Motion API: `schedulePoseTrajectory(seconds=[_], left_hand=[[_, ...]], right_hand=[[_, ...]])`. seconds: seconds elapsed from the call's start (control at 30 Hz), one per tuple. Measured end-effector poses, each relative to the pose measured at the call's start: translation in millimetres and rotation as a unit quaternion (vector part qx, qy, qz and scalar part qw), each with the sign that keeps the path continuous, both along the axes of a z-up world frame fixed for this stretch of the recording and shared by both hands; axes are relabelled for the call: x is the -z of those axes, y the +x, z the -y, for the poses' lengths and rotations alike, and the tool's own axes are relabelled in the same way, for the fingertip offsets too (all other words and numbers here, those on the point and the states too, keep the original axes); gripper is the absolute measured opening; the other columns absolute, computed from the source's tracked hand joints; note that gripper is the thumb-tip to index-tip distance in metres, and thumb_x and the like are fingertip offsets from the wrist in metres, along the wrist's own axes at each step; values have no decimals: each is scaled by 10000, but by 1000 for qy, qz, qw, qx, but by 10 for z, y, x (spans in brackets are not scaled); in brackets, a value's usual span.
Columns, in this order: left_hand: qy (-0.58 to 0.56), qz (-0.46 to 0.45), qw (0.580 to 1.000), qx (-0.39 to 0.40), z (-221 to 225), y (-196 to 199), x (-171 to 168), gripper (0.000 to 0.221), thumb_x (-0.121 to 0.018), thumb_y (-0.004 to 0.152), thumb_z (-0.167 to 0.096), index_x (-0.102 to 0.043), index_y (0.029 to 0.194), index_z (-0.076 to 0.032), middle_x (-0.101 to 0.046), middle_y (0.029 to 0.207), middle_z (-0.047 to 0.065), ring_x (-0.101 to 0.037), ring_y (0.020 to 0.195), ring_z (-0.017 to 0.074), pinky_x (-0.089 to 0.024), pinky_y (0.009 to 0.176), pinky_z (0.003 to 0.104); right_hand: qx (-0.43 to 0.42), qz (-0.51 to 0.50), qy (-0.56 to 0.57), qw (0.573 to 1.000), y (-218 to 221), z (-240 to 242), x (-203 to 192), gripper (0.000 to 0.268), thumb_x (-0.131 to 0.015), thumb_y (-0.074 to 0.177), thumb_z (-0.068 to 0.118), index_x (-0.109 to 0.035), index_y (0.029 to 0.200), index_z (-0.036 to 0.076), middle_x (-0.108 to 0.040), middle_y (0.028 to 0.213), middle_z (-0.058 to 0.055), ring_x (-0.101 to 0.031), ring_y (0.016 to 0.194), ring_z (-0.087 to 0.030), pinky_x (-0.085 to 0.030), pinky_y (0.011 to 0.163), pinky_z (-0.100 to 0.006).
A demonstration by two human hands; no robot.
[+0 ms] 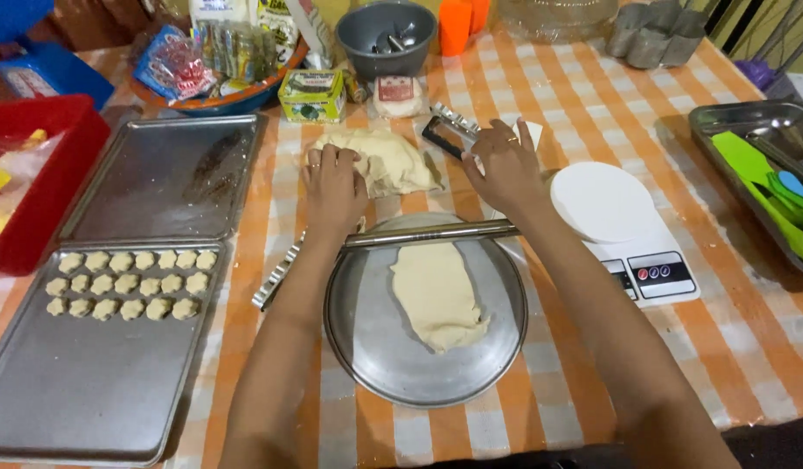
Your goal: The person is weighing dough on a scale, rolling it flat with a rolling pin, and using a metal mold to cut out small decorative shapes for baking.
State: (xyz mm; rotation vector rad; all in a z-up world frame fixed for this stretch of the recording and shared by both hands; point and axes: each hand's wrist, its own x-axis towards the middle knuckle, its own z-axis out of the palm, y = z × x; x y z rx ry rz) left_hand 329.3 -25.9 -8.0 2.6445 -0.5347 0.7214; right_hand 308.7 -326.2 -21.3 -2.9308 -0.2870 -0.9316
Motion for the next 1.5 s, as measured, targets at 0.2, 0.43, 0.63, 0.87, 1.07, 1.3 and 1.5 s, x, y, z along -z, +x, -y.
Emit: schedulePoseTrajectory(seconds=[0.2,0.43,0.63,0.87,1.07,1.3,1.5], left_hand=[[18,-2,1000,18,13,-4,51,225,-621,892,-105,-630,1110,-160,-497,1084,20,-448,1120,242,-390,945,432],[-10,-105,994,32,11,-703,-271,459,-574,921,-212,-519,1341,-35,-445,1380,201,-361,1345,391,-354,1080,577],[124,-191,972,62,-72,-1408,-407,694,-351,1028,-482,-419,1496,25,-389,1549,328,-310,1495,439,-205,1180,602],[105,-195,967,128,-357,-2191,14,830,-183,1025,-656,-312,1563,-37,-400,1574,175,-347,1445,341,-213,1176,524],[147,-15,986,71,-456,-2696,412,891,-426,957,-702,-292,1603,-103,-344,1654,42,-310,1514,219,-224,1213,411],[341,160,926,-34,-367,-2339,311,1193,-145,931,-954,-36,1626,10,-40,1710,131,-13,1605,242,2,1306,434],[126,-251,952,123,-62,-1508,-380,943,-46,983,-719,-264,1568,-13,-279,1610,244,-119,1546,384,-7,1216,600]], right_hand=[[-18,22,-19,999,-39,-80,-63,259,-649,1001,367,-777,995,142,-746,1201,-73,-595,1333,-254,-265,1210,-539],[-21,-52,64,996,-694,-84,-274,307,-599,994,411,-740,1086,155,-680,1245,-55,-570,1335,-274,-346,1183,-555],[-77,-248,45,965,-1522,-193,-405,595,-384,1023,530,-639,1334,91,-614,1396,-205,-532,1361,-403,-393,1089,-624],[-186,-188,35,964,-2371,-165,-217,767,-344,996,640,-428,1488,58,-431,1589,-140,-467,1392,-344,-356,1087,-523],[-182,-206,-28,961,-2894,-195,-312,880,-441,998,638,-176,1626,83,-179,1718,-65,-195,1549,-230,-188,1195,-410],[-185,-226,-16,956,-2498,-148,-308,808,-386,1024,613,-262,1588,48,-288,1664,-114,-302,1502,-280,-216,1192,-468],[-73,-361,19,929,-1685,-246,-465,797,-251,972,659,-268,1586,151,-311,1641,-106,-272,1530,-251,-397,1093,-526]])
